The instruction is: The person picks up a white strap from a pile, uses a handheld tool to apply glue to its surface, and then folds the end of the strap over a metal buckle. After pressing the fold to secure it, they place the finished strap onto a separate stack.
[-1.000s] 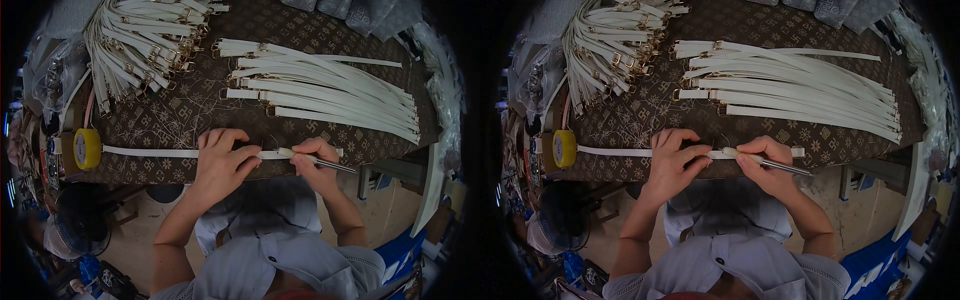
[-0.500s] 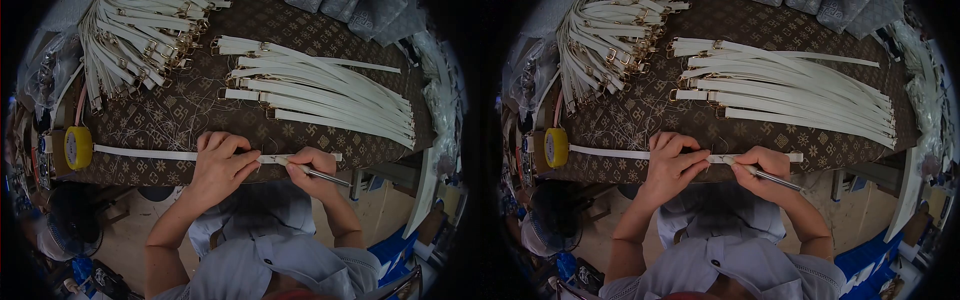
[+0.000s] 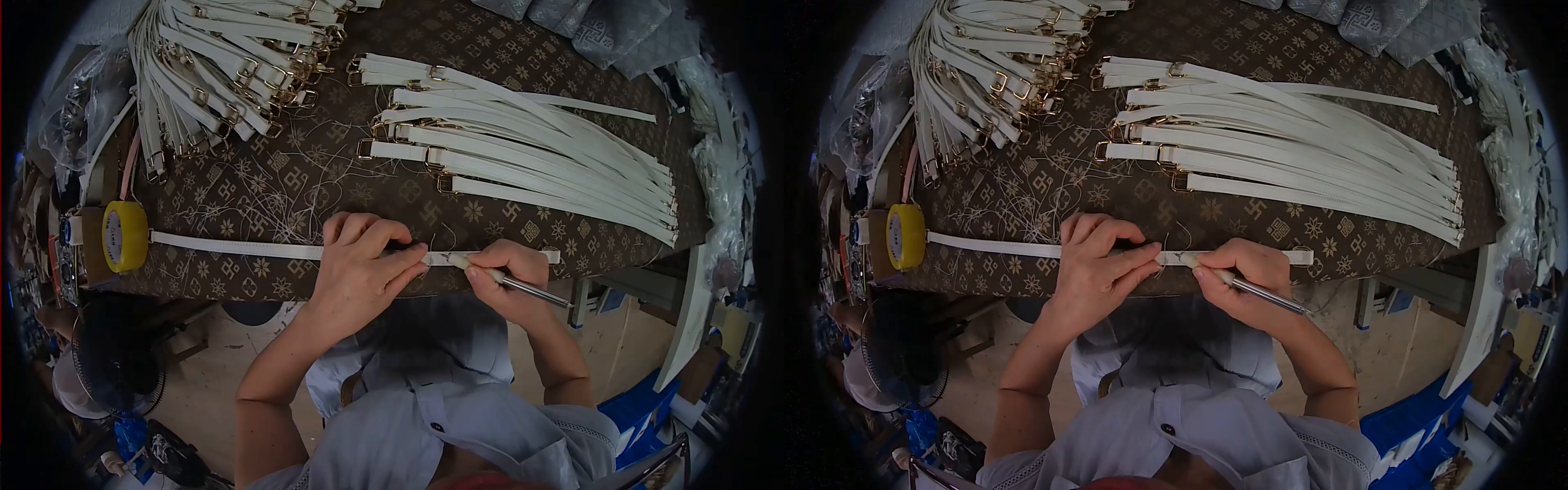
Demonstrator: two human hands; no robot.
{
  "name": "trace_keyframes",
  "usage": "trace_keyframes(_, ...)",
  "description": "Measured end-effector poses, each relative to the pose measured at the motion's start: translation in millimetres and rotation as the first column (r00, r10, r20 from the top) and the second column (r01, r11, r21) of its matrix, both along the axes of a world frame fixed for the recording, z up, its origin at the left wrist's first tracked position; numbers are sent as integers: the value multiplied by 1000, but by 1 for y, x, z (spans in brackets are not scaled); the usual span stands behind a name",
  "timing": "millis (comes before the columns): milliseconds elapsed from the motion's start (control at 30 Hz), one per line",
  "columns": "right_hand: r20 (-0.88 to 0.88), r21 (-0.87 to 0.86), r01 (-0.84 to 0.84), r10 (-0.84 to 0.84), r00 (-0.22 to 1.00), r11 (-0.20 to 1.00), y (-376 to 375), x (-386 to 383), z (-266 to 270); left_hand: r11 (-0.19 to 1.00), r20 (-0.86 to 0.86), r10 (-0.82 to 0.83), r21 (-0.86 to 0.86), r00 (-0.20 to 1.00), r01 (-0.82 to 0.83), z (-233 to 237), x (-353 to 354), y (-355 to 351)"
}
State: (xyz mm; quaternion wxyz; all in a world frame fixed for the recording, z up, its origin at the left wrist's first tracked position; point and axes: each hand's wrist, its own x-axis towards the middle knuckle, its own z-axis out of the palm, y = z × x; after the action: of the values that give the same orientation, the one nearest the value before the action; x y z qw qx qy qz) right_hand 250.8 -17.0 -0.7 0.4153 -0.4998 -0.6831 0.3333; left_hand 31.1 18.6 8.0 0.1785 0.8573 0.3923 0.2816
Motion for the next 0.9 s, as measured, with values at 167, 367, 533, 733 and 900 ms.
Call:
trace_keyframes(167,19,0,-7,7,1000,1000,1,0,4,1000,1,-1,-1,1000,1,0,0,0)
trace_keyframes(367,21,10,-4,4,1000,1000,1,0,1,1000,1,-1,2,1000,1,-1,0,0)
trace_keyframes(533,16,8,-3,3,1000,1000,1,-1,1,1000,0,-3,-1,1000,3,0,0,0)
trace_keyframes(733,23,0,1,-1,1000,1000,0,-1,1,1000,10,1,1,1000,-1,-1,0,0)
trace_keyframes(900,30,-5,5,-4,1000,1000,0,-1,1,1000,10,1,8,1000,-2,-1,0,0)
